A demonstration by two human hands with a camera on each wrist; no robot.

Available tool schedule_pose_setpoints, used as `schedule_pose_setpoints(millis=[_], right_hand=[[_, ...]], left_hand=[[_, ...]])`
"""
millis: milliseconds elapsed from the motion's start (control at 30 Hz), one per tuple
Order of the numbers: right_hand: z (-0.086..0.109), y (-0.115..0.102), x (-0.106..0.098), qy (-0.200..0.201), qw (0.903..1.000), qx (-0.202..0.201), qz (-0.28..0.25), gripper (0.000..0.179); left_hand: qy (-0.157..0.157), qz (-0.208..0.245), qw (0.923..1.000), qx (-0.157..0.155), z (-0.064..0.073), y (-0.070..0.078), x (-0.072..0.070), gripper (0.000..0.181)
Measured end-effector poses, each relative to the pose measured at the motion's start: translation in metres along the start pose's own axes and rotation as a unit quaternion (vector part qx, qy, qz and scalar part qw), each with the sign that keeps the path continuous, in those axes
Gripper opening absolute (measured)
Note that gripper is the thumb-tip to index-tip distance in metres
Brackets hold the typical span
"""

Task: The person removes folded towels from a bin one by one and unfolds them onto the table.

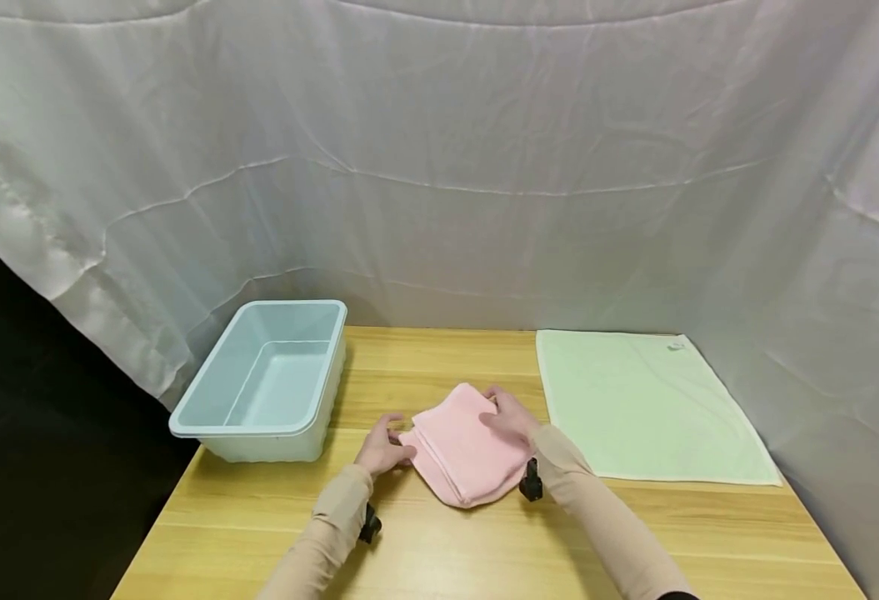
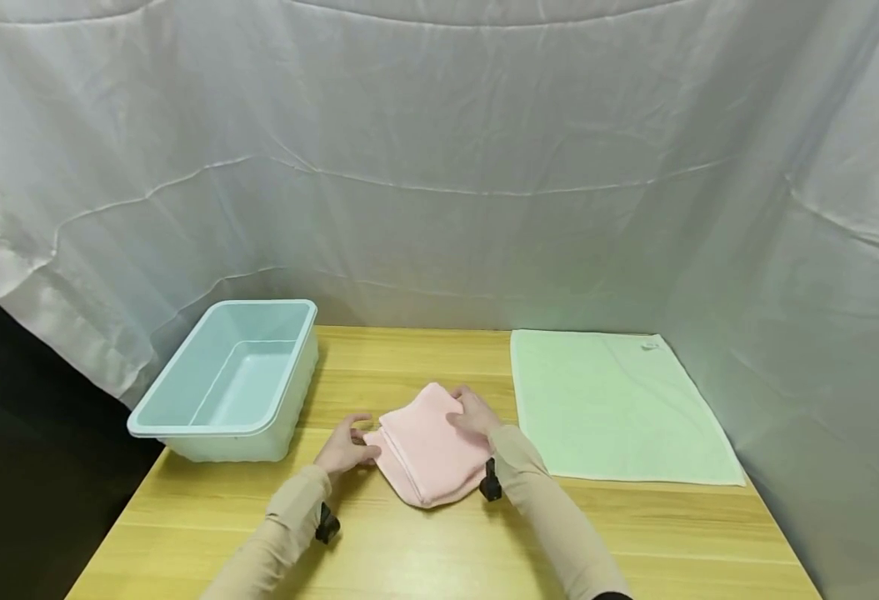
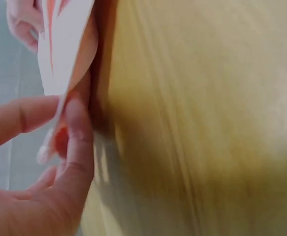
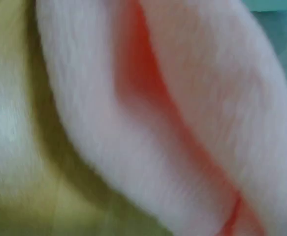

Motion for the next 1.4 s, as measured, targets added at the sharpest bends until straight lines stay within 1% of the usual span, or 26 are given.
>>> schedule_pose_setpoints(millis=[67,133,200,233,300,367,467,533,567,633,700,767,867,900,967,1033,1100,1200,1267,1400], right_hand=[[0.003,0.000,0.000,0.005,0.9999,0.005,-0.015,0.033],[0.006,-0.001,0.000,0.005,0.9991,0.013,-0.041,0.034],[0.009,-0.003,0.001,0.005,0.9971,0.019,-0.073,0.036],[0.011,-0.003,0.002,0.004,0.9959,0.020,-0.088,0.037],[0.015,-0.005,0.002,0.009,0.9930,0.021,-0.116,0.040],[0.019,-0.008,0.003,0.016,0.9920,0.014,-0.124,0.042],[0.021,-0.007,0.003,0.039,0.9947,0.005,-0.095,0.043],[0.021,-0.005,0.004,0.063,0.9972,-0.012,-0.040,0.042],[0.021,-0.004,0.004,0.077,0.9967,-0.018,-0.015,0.041],[0.021,-0.001,0.005,0.108,0.9931,-0.030,0.035,0.040],[0.024,-0.002,0.006,0.144,0.9862,-0.046,0.067,0.040],[0.027,-0.006,0.007,0.169,0.9808,-0.062,0.076,0.040],[0.032,-0.020,0.014,0.188,0.9723,-0.107,0.088,0.038],[0.033,-0.026,0.017,0.185,0.9712,-0.121,0.091,0.037],[0.034,-0.037,0.027,0.169,0.9718,-0.141,0.086,0.036],[0.033,-0.045,0.037,0.141,0.9768,-0.149,0.062,0.036],[0.032,-0.049,0.046,0.111,0.9828,-0.145,0.026,0.035],[0.028,-0.049,0.054,0.078,0.9868,-0.139,-0.030,0.037],[0.025,-0.047,0.058,0.067,0.9880,-0.128,-0.053,0.039],[0.021,-0.041,0.068,0.055,0.9911,-0.106,-0.058,0.043]], left_hand=[[0.006,0.049,0.9988,-0.001,-0.002,0.003,-0.003,0.073],[0.009,0.092,0.9957,0.007,-0.004,0.009,-0.006,0.074],[0.012,0.111,0.9935,0.020,-0.006,0.017,-0.009,0.073],[0.015,0.117,0.9927,0.028,-0.006,0.021,-0.011,0.072],[0.025,0.111,0.9925,0.043,-0.008,0.029,-0.015,0.068],[0.039,0.099,0.9929,0.054,-0.010,0.035,-0.019,0.064],[0.047,0.087,0.9935,0.056,-0.013,0.036,-0.022,0.061],[0.038,0.097,0.9935,0.047,-0.014,0.031,-0.021,0.061],[0.032,0.096,0.9940,0.042,-0.014,0.028,-0.020,0.061],[0.023,0.085,0.9955,0.034,-0.014,0.022,-0.019,0.062],[0.021,0.064,0.9974,0.026,-0.014,0.015,-0.018,0.062],[0.028,0.027,0.9989,0.025,-0.013,0.011,-0.019,0.060],[0.042,-0.012,0.9989,0.016,-0.010,0.007,-0.021,0.058],[0.046,-0.026,0.9985,0.013,-0.009,0.006,-0.021,0.057],[0.051,-0.046,0.9976,0.007,-0.007,0.006,-0.021,0.057],[0.055,-0.059,0.9967,0.002,-0.006,0.007,-0.020,0.056],[0.057,-0.057,0.9968,0.000,-0.004,0.008,-0.018,0.055],[0.051,-0.026,0.9983,-0.002,-0.005,0.005,-0.017,0.054],[0.045,0.002,0.9990,-0.007,-0.006,0.001,-0.016,0.054],[0.038,0.042,0.9982,-0.018,-0.006,-0.004,-0.014,0.056]])
Point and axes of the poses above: each hand's wrist, its own z-axis away from the middle knuckle, its own x-axis out of the palm, y = z × x, the point moved 5 cm from there along -z, towards the middle knuckle, and after that the axes turned 6 degrees about -y, right-handed, at the moved point
